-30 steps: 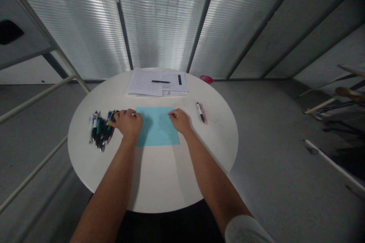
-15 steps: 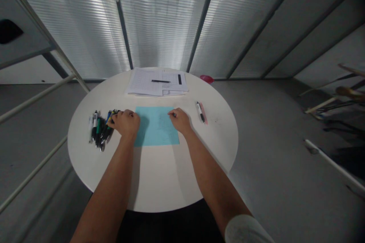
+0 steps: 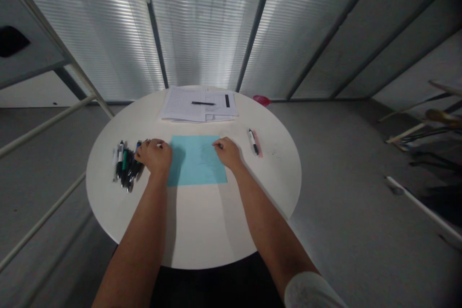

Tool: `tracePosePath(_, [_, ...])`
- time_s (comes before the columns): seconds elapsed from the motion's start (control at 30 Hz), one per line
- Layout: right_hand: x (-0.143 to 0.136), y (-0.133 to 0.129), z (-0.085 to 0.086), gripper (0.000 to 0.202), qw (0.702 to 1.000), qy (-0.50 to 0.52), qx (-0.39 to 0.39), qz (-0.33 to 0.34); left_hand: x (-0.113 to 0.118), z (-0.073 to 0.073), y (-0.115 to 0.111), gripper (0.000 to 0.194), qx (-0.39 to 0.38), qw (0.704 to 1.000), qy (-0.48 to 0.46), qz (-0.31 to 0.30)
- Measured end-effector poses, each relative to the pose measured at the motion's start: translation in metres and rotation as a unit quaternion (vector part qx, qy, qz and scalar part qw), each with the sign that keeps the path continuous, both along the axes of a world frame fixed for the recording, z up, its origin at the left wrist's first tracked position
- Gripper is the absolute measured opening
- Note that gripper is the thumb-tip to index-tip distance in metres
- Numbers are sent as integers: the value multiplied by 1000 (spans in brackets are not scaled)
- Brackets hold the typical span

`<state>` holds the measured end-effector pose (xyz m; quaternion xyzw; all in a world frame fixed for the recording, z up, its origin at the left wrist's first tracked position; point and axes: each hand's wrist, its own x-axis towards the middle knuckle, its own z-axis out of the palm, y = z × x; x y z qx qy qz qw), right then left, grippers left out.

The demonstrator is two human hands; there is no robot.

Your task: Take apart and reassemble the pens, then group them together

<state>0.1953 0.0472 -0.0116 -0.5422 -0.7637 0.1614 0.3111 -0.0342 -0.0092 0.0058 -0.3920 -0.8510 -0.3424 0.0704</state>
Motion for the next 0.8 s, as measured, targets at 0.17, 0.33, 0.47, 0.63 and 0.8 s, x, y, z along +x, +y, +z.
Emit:
tracePosePath(0.17, [0, 1, -1, 20, 1000, -4, 0, -2, -4, 2, -4, 32, 17, 998, 0, 56])
tracePosePath(0.33, [0, 1, -1, 20, 1000, 2, 4, 6, -6, -1, -5, 30, -8, 998, 0, 65])
tracePosePath(0.47, [-1, -1, 1, 20, 1000, -1, 2, 0, -8, -1, -5, 32, -15, 998, -6, 66])
tracePosePath(0.63, [-1, -2, 4, 19, 1000, -7, -8, -4, -9, 2, -6, 32, -25, 997, -23, 75])
tracePosePath(0.8, [-1, -2, 4, 20, 1000, -6, -6, -1, -10, 3, -7, 30, -11, 997, -21, 72])
